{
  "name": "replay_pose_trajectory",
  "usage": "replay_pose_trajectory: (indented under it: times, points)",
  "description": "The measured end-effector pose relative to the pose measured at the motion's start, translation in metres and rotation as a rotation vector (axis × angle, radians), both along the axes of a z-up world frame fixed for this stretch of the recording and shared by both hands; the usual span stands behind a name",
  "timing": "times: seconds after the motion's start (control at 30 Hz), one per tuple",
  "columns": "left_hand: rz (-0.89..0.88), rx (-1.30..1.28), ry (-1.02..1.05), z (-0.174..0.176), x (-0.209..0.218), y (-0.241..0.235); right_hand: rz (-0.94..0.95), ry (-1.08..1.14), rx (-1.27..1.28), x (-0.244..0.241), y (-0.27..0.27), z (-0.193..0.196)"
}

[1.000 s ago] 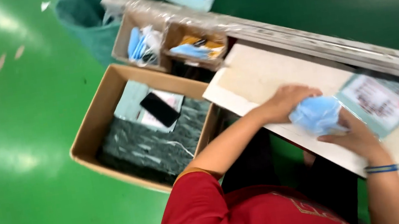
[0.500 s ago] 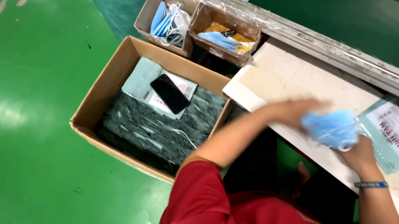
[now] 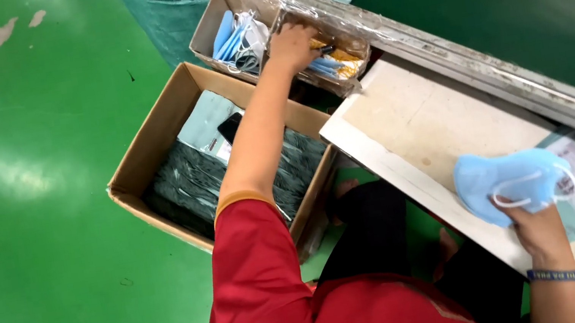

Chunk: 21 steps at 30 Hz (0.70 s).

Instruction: Packing individual or small groups of masks into plastic sleeves on a conveyor belt system.

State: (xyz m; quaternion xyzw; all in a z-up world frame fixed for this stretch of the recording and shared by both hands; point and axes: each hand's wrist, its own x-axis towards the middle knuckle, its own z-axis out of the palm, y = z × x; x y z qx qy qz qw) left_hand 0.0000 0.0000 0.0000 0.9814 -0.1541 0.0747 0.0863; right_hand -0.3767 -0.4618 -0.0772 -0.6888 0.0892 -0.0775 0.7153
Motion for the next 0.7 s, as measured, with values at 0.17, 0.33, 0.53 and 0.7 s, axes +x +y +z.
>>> replay_pose_trajectory:
  times: [0.17,0.33,0.53,0.7]
  points:
    - [0.023,-0.042,-0.223,0.007,0.002,0.007,0.034,0.038,0.052,0.006,-0.004,-0.001]
    - [-0.061,-0.876,-0.245,0.043,-0.012,0.011,-0.012,0.022,0.204,0.003,-0.003,0.008]
    - [-0.276,-1.510,0.341,0.089,-0.080,-0.021,-0.047,0.010,0.215,0.000,0.000,0.023]
    - [-0.434,-1.525,0.536,0.098,-0.116,-0.048,-0.039,0.002,0.252,-0.002,0.011,0.039]
